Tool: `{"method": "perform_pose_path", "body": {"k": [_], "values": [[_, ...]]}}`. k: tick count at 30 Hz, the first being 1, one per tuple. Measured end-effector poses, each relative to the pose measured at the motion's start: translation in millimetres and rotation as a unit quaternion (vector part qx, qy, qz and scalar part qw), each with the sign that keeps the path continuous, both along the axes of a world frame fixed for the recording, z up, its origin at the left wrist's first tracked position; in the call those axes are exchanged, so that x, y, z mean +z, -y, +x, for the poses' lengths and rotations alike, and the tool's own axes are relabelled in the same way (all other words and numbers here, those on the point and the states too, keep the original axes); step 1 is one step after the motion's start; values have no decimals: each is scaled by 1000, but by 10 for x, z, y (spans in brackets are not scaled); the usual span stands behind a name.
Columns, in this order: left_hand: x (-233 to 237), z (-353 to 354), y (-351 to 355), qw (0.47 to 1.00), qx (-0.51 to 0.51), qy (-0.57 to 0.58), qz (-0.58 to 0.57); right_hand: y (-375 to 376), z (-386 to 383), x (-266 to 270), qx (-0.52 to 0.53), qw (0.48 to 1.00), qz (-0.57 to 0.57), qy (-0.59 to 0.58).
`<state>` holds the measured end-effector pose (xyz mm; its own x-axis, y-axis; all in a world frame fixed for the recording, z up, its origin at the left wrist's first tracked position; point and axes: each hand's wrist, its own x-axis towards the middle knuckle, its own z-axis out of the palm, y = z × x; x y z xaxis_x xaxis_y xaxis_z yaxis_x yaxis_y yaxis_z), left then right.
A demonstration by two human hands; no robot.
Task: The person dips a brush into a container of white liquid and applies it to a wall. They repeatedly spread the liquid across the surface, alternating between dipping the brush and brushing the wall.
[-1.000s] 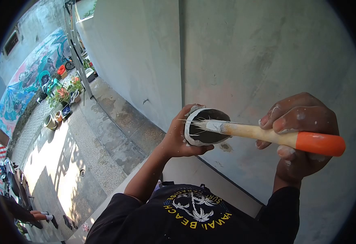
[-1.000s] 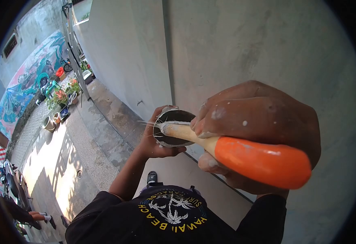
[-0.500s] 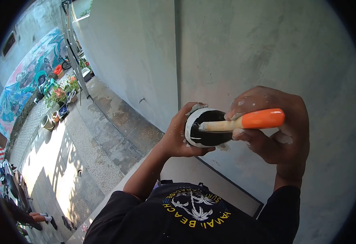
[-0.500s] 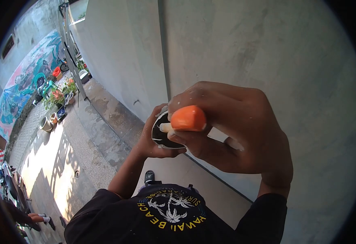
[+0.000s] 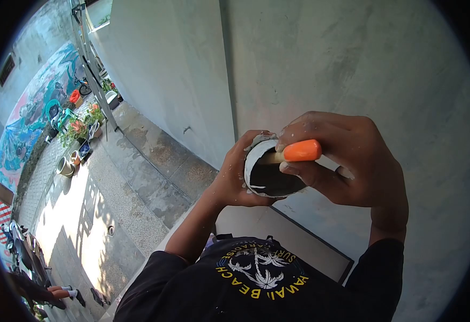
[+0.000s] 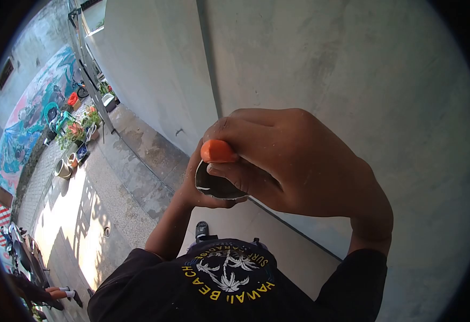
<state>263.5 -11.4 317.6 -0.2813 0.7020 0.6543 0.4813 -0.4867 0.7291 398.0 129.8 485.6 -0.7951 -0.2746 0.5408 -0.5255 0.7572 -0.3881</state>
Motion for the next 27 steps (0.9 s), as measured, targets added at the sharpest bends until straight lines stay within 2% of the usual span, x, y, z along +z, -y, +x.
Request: {"method": "perform_pose_path", "body": {"k": [1,3,7,10,13,16,19,22,25,27], "values": [[14,23,-23,1000,-1,0,-1,-15,7,18,-1,1000,0,2],[19,75,-61,996,4,89,14,-13,64,80,-7,999,-48,-24],[31,84,-81,996,-2,87,22,-20,55,-1,-16,996,-81,-24],[17,55,-109,997,-2,69,24,-95,-3,-63,-5,999,-31,-14],[28,73,-121,997,13,73,15,-105,123,69,-33,995,-89,-41],[44,102,-136,996,13,90,15,-109,153,52,-16,988,-144,-45],[50,103,-138,996,1,87,2,-123,66,-77,-13,998,-54,-33],[66,89,-177,998,8,65,-1,-193,128,0,-25,998,-31,-42],[76,147,-192,998,14,65,8,-146,297,119,-57,986,-135,-77],[115,209,-198,990,-8,138,-5,-122,265,66,-52,992,-96,-58]]}}
